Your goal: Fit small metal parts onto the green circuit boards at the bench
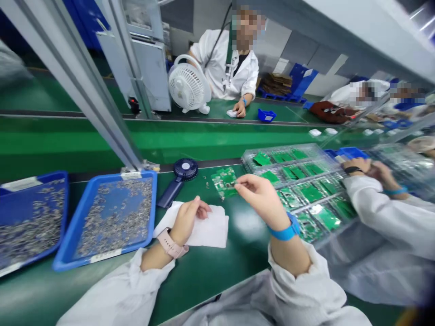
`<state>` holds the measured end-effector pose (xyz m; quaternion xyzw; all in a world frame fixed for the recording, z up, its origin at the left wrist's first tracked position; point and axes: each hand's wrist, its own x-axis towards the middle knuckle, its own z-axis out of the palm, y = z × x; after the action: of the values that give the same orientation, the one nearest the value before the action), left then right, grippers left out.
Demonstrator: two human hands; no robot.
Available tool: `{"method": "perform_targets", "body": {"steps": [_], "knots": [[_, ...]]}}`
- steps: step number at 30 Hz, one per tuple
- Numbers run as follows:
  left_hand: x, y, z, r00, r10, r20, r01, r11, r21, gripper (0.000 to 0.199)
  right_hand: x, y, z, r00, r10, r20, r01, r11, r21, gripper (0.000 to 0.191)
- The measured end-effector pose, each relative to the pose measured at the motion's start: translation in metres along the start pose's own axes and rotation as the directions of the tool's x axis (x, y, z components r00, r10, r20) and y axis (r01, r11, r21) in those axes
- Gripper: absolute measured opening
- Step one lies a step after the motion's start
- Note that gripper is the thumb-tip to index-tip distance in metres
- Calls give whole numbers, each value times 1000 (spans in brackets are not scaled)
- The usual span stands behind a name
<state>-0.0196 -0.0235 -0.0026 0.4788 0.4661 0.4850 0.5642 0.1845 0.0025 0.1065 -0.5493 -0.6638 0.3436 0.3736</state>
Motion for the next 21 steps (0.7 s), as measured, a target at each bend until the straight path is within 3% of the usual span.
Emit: {"method": "perform_targets", "body": {"steps": [2,5,8,10,14,15,17,19,21], "knots": [[0,0,0,1000,8,-23,-8,1000,14,69,18,13,34,992,47,117,-76,963,258,21],[1,2,1,999,12,-47,-10,999,47,71,36,33,72,955,140,262,-272,765,584,32],[1,5,2,998,7,-68,-4,999,52,66,33,45,88,900,132,415,-402,620,674,38],[2,6,3,996,-13,-84,16,999,39,62,25,47,89,858,74,508,-433,636,639,38],[2,4,1,992,-84,-95,87,996,26,59,21,46,77,775,-40,631,-388,758,525,34],[2,2,0,991,-95,-91,98,995,26,58,23,48,72,775,-21,632,-368,797,478,33],[1,0,-1,991,-106,-80,108,994,23,56,30,55,60,822,74,565,-325,876,358,31],[2,-1,-2,990,-115,-77,116,993,8,53,36,64,47,906,150,395,-245,948,202,27],[2,-1,-2,988,-126,-86,126,992,-12,52,40,73,36,972,136,191,-131,991,-42,21]]}}
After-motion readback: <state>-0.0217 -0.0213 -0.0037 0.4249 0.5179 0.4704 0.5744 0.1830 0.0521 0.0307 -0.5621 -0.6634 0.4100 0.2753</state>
